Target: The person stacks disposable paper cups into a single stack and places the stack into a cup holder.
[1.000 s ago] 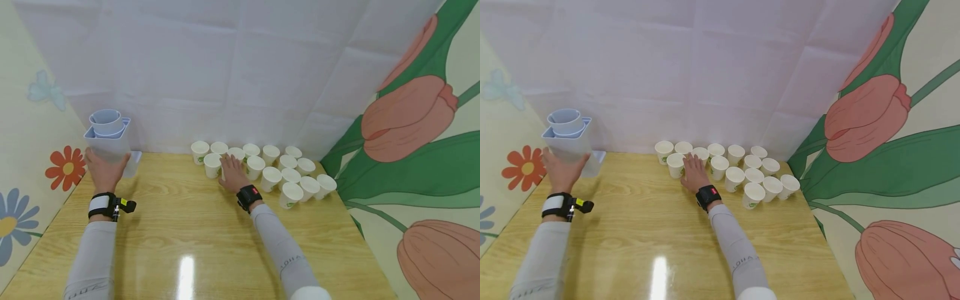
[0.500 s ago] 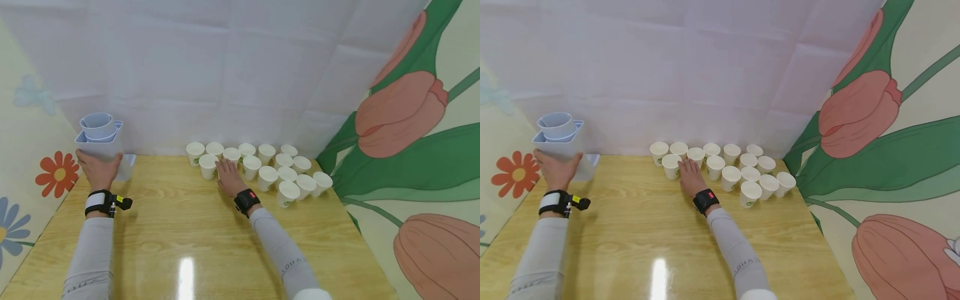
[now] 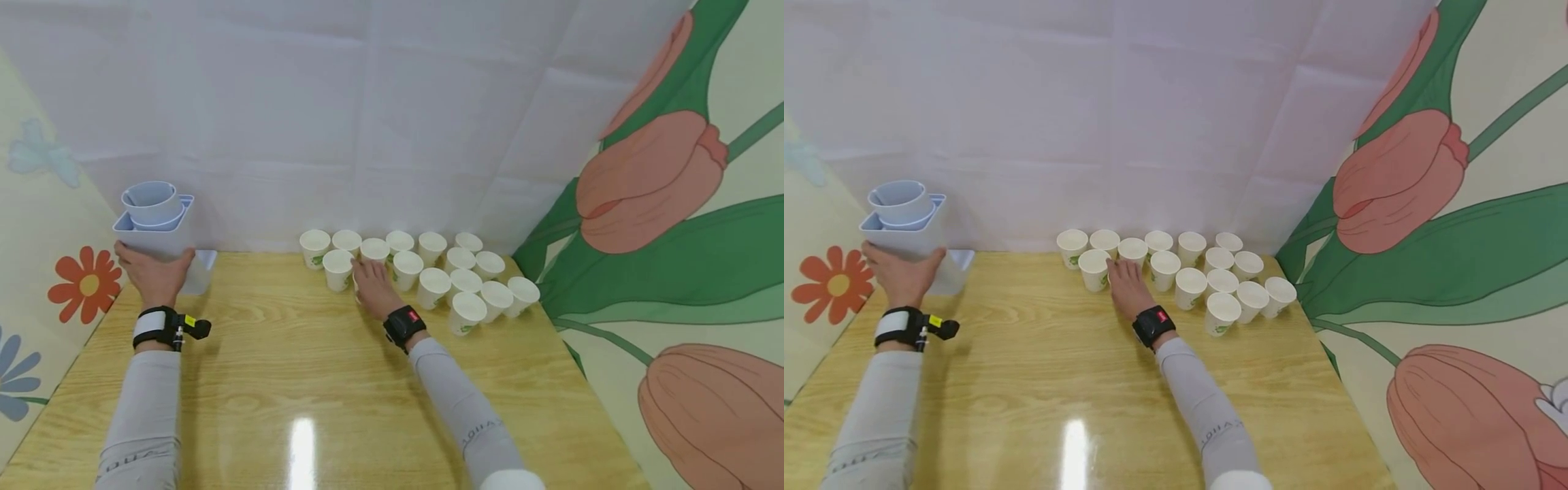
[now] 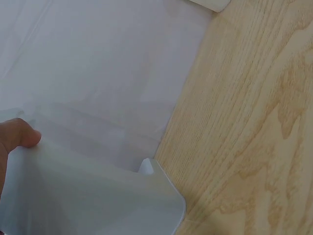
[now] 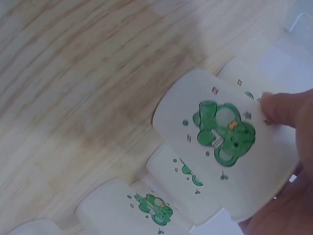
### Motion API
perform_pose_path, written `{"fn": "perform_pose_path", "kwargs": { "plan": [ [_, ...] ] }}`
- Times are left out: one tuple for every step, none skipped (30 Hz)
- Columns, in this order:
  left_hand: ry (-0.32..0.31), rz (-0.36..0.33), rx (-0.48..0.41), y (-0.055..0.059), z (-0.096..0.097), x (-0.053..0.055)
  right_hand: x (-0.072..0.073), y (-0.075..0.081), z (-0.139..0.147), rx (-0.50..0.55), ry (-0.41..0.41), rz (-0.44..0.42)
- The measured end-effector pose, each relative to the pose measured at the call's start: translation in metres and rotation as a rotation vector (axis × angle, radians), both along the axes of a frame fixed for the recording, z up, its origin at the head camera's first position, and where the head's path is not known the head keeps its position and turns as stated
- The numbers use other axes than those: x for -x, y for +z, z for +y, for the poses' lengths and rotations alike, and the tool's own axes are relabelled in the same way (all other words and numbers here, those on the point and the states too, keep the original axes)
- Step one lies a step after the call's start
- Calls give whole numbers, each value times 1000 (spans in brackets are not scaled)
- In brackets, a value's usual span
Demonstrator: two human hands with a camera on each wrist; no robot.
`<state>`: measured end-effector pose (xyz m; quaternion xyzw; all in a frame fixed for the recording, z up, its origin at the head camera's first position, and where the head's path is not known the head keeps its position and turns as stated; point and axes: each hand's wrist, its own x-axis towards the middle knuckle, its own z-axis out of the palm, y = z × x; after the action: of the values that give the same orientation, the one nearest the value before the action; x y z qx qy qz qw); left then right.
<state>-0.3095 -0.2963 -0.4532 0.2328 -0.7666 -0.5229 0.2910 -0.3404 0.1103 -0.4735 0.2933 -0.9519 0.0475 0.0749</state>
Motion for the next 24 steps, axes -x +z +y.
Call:
{"fn": "perform_pose_path", "kwargs": {
  "plan": [
    [2, -9, -4, 0, 0, -1, 0, 1, 1, -4, 2, -5],
    [6, -14, -4, 0, -1, -2, 0, 1, 2, -2, 4, -8],
    [9, -20, -1, 0, -1, -4, 0, 2, 3, -5, 3, -14],
    [13, -28, 0, 0, -1, -5, 1, 2, 3, -16, 2, -17],
    [14, -32, 2, 0, -1, -7, 2, 2, 4, -16, 1, -20],
    [17, -32, 5, 0, -1, -8, 3, 3, 5, -12, -4, -27],
    [21, -30, 8, 0, -1, -10, 4, 3, 5, -8, -9, -34],
    [26, -26, 14, 0, -1, -12, 5, 4, 5, 0, -12, -40],
    [32, -22, 16, 0, -1, -14, 6, 5, 6, 11, -15, -47],
    [38, -12, 15, -1, 0, -17, 6, 5, 6, 25, -16, -53],
    [42, -1, 13, -1, 0, -21, 5, 6, 7, 46, -17, -64],
    [46, 10, 6, -2, 0, -25, 3, 7, 7, 57, -17, -69],
    [48, 25, 2, -3, 1, -28, 2, 8, 8, 67, -15, -73],
    [47, 40, -2, -3, 2, -33, 0, 9, 8, 83, -10, -76],
    [46, 52, -3, -4, 3, -37, -3, 10, 9, 95, -7, -77],
    [43, 55, 0, -5, 5, -42, -5, 12, 9, 101, 1, -75],
    [39, 62, 6, -6, 7, -46, -7, 13, 9, 106, 7, -70],
    [35, 64, 16, -6, 9, -51, -10, 14, 8, 114, 16, -66],
    [30, 59, 30, -6, 11, -56, -12, 16, 6, 127, 28, -70],
    [25, 52, 43, -6, 14, -61, -14, 19, 4, 140, 42, -74],
    [24, 45, 58, -6, 17, -66, -17, 21, 1, 148, 56, -83],
    [24, 43, 73, -5, 20, -71, -19, 23, -3, 155, 71, -91],
    [24, 47, 85, -5, 23, -77, -22, 26, -7, 161, 85, -104],
    [25, 47, 96, -4, 26, -82, -25, 28, -11, 169, 101, -119]
  ]
}}
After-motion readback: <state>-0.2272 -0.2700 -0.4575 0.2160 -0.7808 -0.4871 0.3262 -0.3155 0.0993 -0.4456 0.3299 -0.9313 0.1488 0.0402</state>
